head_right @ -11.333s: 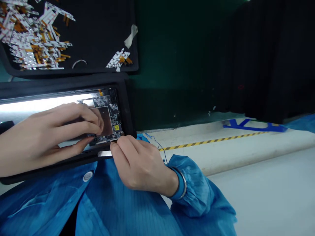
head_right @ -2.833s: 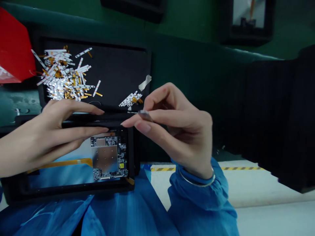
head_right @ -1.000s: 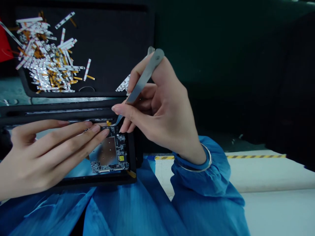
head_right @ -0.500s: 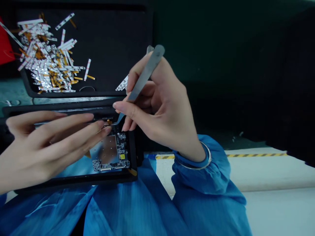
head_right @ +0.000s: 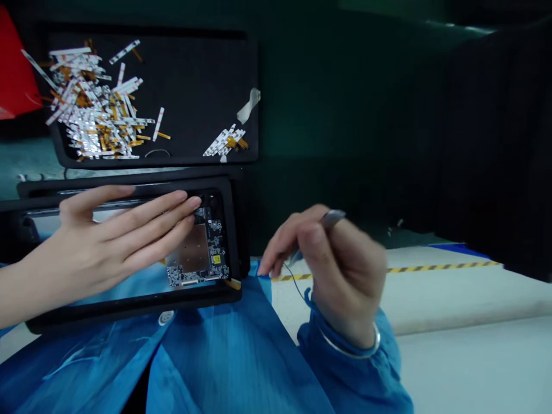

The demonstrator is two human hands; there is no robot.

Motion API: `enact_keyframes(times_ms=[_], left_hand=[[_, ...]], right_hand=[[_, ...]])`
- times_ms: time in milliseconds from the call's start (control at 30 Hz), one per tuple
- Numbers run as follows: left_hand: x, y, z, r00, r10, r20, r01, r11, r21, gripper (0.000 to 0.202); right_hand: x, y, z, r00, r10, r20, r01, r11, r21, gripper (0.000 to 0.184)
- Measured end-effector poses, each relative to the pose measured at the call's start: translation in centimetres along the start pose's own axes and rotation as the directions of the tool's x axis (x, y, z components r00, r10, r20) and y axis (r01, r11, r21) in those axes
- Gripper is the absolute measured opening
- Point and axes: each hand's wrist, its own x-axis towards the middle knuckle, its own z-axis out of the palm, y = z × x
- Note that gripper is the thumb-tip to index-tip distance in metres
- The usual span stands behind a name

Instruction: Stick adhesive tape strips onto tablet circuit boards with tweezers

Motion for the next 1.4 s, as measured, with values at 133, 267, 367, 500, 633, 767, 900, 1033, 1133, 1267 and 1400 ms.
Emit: enact_keyframes(times_ms=[133, 267, 367, 500, 633, 767, 900, 1033, 1133, 1267, 1400], left_hand=[[-0.5, -1.0, 0.1, 0.982, -0.181, -0.047, 0.167, 0.962, -0.216, 0.036], [0.3, -2.1, -0.3, 0.946, -0.321, -0.056, 0.279, 0.886, -0.370, 0.020], [1.1, -2.6, -0.3, 0.949, -0.312, -0.057, 0.274, 0.898, -0.343, 0.019], [1.5, -2.6, -0.5, 0.957, -0.282, -0.065, 0.256, 0.930, -0.265, 0.018], [1.7, -1.6, -1.2, 0.970, -0.235, -0.057, 0.222, 0.960, -0.169, 0.017], [2.5, 0.2, -1.0, 0.993, -0.041, -0.113, 0.027, 0.991, -0.128, 0.016], [3.7, 1.8, 0.5, 0.994, 0.055, -0.098, -0.074, 0.977, -0.201, 0.017], [4.4, 1.8, 1.3, 0.997, 0.030, -0.074, -0.051, 0.951, -0.305, 0.013], [4.3, 1.3, 0.8, 0.998, -0.042, -0.050, 0.016, 0.898, -0.440, 0.011], [3.6, 0.8, -0.6, 0.991, -0.124, -0.045, 0.084, 0.855, -0.512, 0.011], [2.7, 0.4, -1.3, 0.989, -0.144, -0.034, 0.109, 0.863, -0.494, 0.010]], right_hand=[[-4.4, 0.6, 0.7, 0.996, 0.031, 0.086, -0.009, 0.971, -0.241, 0.013], [-7.4, 1.8, 2.4, 0.999, -0.013, -0.034, 0.000, 0.937, -0.350, 0.019], [-8.2, 2.6, 3.6, 0.986, -0.078, -0.150, 0.024, 0.943, -0.332, 0.022], [-8.1, 2.9, 4.5, 0.970, -0.158, -0.185, 0.081, 0.927, -0.367, 0.021], [-8.0, 3.0, 5.0, 0.953, -0.232, -0.194, 0.150, 0.919, -0.365, 0.021], [-8.3, 3.8, 5.4, 0.925, -0.367, -0.101, 0.298, 0.864, -0.406, 0.024], [-8.5, 4.8, 5.1, 0.901, -0.432, -0.027, 0.375, 0.810, -0.450, 0.034], [-7.8, 4.5, 4.4, 0.833, -0.541, 0.112, 0.505, 0.663, -0.552, 0.019], [-6.9, 3.6, 3.8, 0.804, -0.552, 0.223, 0.565, 0.590, -0.576, 0.006], [-6.4, 2.7, 3.5, 0.776, -0.562, 0.285, 0.607, 0.544, -0.579, 0.004], [-6.1, 2.4, 3.6, 0.782, -0.547, 0.299, 0.603, 0.544, -0.583, 0.008]])
